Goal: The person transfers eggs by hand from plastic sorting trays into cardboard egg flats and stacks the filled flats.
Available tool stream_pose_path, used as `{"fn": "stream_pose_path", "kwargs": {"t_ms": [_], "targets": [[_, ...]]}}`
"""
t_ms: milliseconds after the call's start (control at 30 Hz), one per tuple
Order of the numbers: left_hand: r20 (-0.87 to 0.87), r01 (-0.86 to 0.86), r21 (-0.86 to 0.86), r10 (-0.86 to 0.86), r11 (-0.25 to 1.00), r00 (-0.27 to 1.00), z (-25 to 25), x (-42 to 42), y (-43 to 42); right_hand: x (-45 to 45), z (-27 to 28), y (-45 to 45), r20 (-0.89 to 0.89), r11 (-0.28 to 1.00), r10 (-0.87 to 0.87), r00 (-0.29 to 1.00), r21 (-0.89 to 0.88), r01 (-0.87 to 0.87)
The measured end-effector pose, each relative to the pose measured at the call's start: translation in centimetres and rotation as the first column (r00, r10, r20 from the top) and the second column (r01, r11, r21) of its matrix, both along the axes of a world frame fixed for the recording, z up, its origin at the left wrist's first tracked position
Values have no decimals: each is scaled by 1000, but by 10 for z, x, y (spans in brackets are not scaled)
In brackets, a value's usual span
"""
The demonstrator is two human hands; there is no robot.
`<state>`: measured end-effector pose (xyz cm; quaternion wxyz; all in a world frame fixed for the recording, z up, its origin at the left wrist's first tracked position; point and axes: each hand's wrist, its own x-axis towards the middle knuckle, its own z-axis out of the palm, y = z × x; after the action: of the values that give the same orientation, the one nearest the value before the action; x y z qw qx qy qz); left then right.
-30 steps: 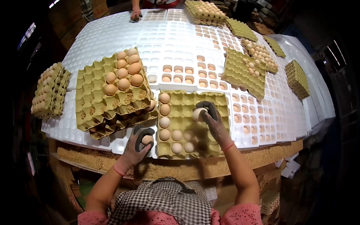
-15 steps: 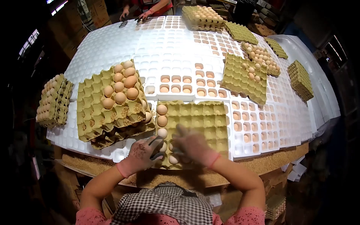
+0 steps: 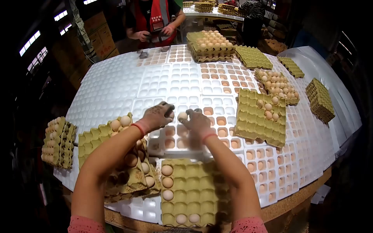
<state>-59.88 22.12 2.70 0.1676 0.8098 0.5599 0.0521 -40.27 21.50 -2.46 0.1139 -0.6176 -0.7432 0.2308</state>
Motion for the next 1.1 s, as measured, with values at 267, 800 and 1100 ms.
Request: {"fn": "stream_pose_path", "kwargs": {"t_ms": [267, 800, 1100], "targets": [[142, -76, -11, 76, 997, 987, -70, 12, 93, -1, -43, 87, -151, 972, -87, 985, 203, 117], [400, 325, -8, -294, 946, 868, 79, -24, -190, 21, 34, -207, -113, 756, 636, 763, 288, -588], [-11, 179, -32, -179, 983, 984, 4, -1, -340, -11, -2, -210, -21, 878, 466, 885, 138, -459]]}}
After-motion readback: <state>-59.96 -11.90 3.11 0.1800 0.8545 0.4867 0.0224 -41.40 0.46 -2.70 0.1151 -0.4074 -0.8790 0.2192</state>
